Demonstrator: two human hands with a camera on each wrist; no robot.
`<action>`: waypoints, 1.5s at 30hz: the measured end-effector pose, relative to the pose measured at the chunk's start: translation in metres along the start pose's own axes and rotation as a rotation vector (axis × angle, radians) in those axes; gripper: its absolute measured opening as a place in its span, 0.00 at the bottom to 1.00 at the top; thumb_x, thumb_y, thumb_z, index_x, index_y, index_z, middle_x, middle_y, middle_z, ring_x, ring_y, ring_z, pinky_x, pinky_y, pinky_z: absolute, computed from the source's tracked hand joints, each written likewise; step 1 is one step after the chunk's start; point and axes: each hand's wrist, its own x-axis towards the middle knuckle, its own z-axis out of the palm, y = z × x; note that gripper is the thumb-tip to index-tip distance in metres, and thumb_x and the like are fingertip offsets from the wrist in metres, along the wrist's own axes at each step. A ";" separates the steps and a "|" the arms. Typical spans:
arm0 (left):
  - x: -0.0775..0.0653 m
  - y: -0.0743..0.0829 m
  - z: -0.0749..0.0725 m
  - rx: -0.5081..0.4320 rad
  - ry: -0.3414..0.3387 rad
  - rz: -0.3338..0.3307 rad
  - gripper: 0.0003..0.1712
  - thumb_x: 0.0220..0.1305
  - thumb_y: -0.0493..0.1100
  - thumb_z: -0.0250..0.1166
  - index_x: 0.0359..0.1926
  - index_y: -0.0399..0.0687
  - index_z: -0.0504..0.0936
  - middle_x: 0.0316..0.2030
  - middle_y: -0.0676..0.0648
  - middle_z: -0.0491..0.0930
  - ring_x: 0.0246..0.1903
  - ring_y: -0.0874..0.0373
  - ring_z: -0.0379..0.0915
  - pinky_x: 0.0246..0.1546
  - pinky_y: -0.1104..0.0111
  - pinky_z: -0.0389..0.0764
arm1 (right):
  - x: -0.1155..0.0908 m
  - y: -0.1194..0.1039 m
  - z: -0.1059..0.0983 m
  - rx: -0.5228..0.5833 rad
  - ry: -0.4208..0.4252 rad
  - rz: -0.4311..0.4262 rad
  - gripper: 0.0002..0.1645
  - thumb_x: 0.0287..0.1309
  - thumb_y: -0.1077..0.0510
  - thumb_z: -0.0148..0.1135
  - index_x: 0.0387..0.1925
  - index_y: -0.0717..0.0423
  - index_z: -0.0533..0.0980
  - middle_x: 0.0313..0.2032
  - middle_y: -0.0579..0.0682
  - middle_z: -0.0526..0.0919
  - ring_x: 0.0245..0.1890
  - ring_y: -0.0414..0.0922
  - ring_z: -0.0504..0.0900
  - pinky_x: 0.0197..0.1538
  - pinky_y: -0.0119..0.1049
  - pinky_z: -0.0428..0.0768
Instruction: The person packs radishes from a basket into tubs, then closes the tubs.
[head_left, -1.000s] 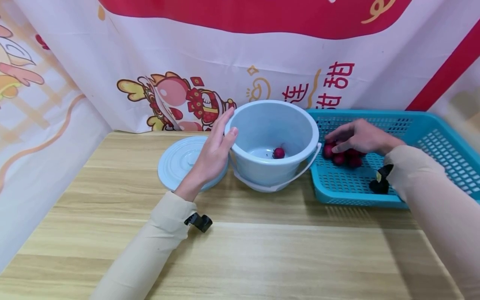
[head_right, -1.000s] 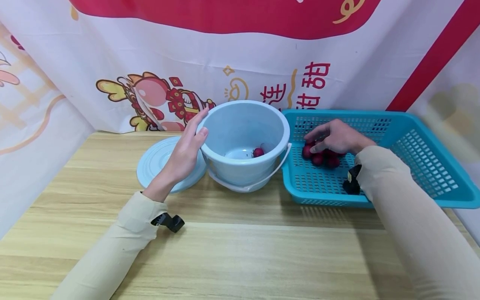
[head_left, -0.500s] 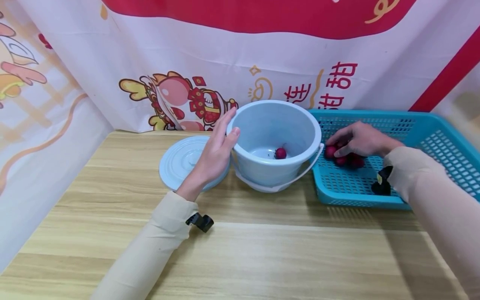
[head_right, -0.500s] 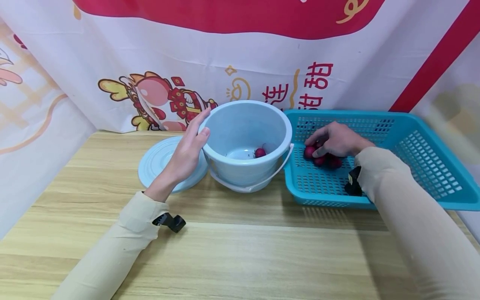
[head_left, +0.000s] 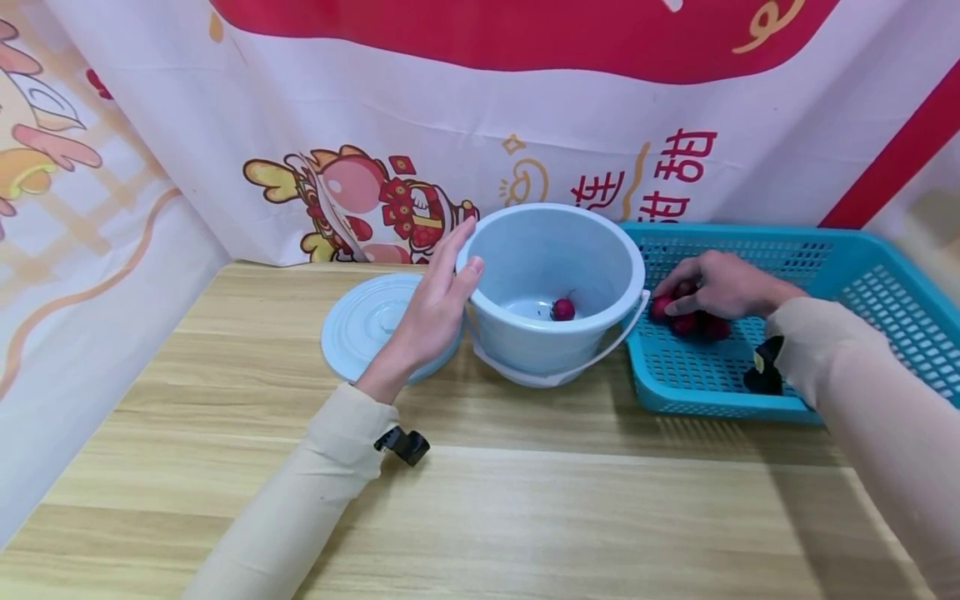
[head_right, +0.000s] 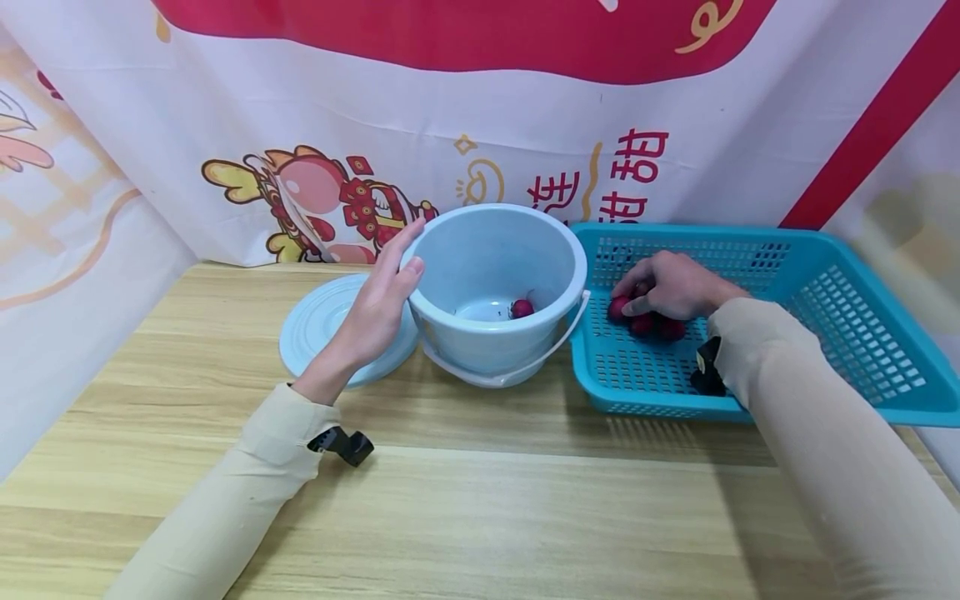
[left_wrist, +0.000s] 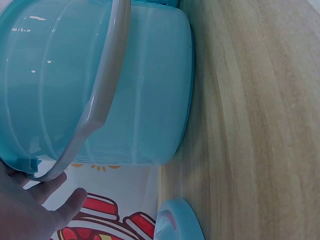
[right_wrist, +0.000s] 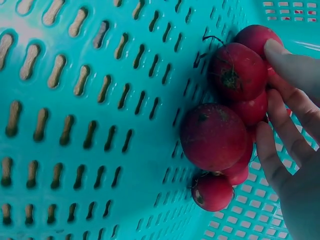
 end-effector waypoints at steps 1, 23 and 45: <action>-0.001 0.001 0.000 0.001 -0.001 -0.001 0.34 0.77 0.50 0.42 0.79 0.52 0.46 0.79 0.49 0.43 0.77 0.54 0.42 0.74 0.49 0.56 | 0.000 0.000 0.000 0.000 0.003 -0.002 0.21 0.59 0.50 0.69 0.54 0.46 0.82 0.56 0.58 0.79 0.56 0.60 0.68 0.51 0.59 0.75; -0.001 0.004 0.000 0.003 -0.003 -0.022 0.34 0.77 0.51 0.42 0.79 0.54 0.46 0.78 0.50 0.43 0.77 0.55 0.42 0.74 0.49 0.55 | 0.000 -0.004 -0.001 -0.116 -0.050 -0.065 0.23 0.55 0.46 0.71 0.53 0.44 0.83 0.51 0.51 0.79 0.54 0.56 0.68 0.52 0.56 0.73; -0.001 0.000 0.001 0.001 -0.003 -0.007 0.35 0.77 0.53 0.41 0.79 0.53 0.45 0.79 0.50 0.42 0.77 0.54 0.41 0.74 0.46 0.54 | -0.012 -0.004 -0.017 0.150 0.087 0.033 0.35 0.61 0.34 0.61 0.65 0.45 0.73 0.61 0.58 0.77 0.59 0.58 0.74 0.55 0.57 0.79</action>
